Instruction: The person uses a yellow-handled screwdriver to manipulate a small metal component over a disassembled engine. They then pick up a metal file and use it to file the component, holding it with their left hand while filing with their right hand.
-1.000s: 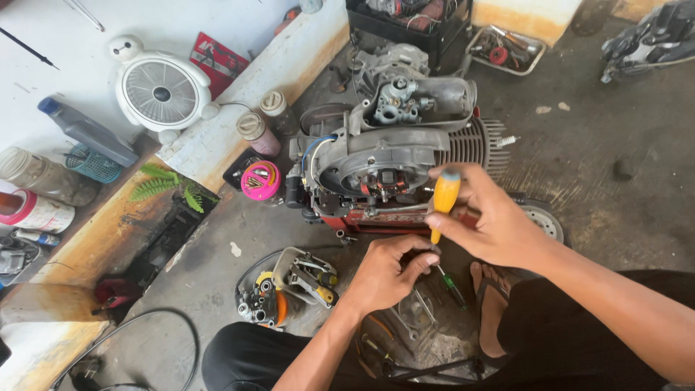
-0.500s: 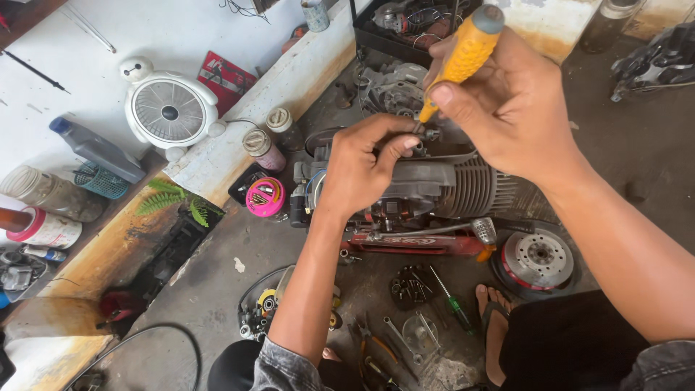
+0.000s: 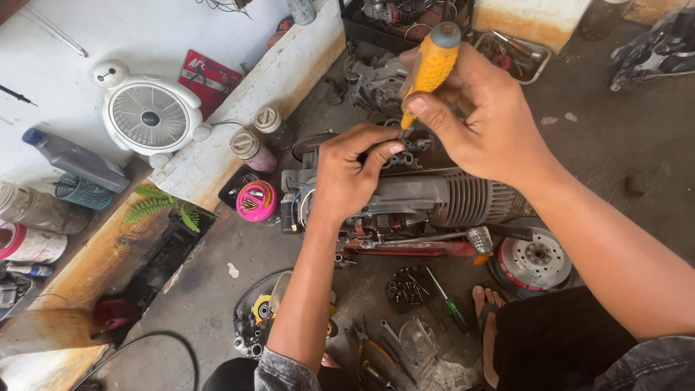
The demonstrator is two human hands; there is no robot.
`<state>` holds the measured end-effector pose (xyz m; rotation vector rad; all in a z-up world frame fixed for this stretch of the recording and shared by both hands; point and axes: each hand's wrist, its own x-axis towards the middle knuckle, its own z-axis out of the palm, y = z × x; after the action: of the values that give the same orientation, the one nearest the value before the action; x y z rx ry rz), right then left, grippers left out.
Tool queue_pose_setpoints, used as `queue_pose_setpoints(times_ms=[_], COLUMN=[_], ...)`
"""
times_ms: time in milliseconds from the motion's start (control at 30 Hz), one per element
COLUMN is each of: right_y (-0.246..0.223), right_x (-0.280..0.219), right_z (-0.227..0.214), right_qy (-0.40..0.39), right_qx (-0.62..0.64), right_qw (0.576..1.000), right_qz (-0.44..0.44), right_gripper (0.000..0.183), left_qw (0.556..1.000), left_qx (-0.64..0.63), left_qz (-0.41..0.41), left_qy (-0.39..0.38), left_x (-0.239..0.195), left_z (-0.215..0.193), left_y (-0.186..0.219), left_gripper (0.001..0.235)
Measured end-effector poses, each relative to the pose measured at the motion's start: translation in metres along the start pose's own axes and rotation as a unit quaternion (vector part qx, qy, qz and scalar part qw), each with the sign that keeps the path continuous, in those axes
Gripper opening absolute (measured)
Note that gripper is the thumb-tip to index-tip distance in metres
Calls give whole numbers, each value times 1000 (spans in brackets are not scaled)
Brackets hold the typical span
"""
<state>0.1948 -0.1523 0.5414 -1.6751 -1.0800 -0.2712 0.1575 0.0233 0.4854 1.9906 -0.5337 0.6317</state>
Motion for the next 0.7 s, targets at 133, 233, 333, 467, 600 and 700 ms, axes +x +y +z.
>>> queue_pose_setpoints(times_ms=[133, 233, 333, 467, 600, 700], right_y=[8, 13, 17, 18, 19, 24], right_x=[2, 2, 1, 1, 2, 1], right_z=[-2, 0, 3, 8, 9, 9], right_qy=[9, 25, 24, 43, 48, 55], right_qx=[-4, -5, 9, 36, 26, 0], right_qw=[1000, 999, 997, 995, 995, 996], right_qz=[-13, 47, 70, 81, 83, 77], right_gripper=[26, 26, 27, 32, 32, 31], left_qw=[1000, 1000, 998, 998, 997, 998], left_qx=[3, 9, 44, 52, 52, 38], left_qz=[3, 5, -23, -22, -26, -17], left_qy=[-12, -15, -27, -38, -45, -54], left_x=[4, 4, 2, 2, 4, 6], left_z=[7, 9, 10, 11, 10, 9], left_y=[-5, -11, -14, -18, -18, -14], left_gripper=[10, 10, 11, 12, 11, 12])
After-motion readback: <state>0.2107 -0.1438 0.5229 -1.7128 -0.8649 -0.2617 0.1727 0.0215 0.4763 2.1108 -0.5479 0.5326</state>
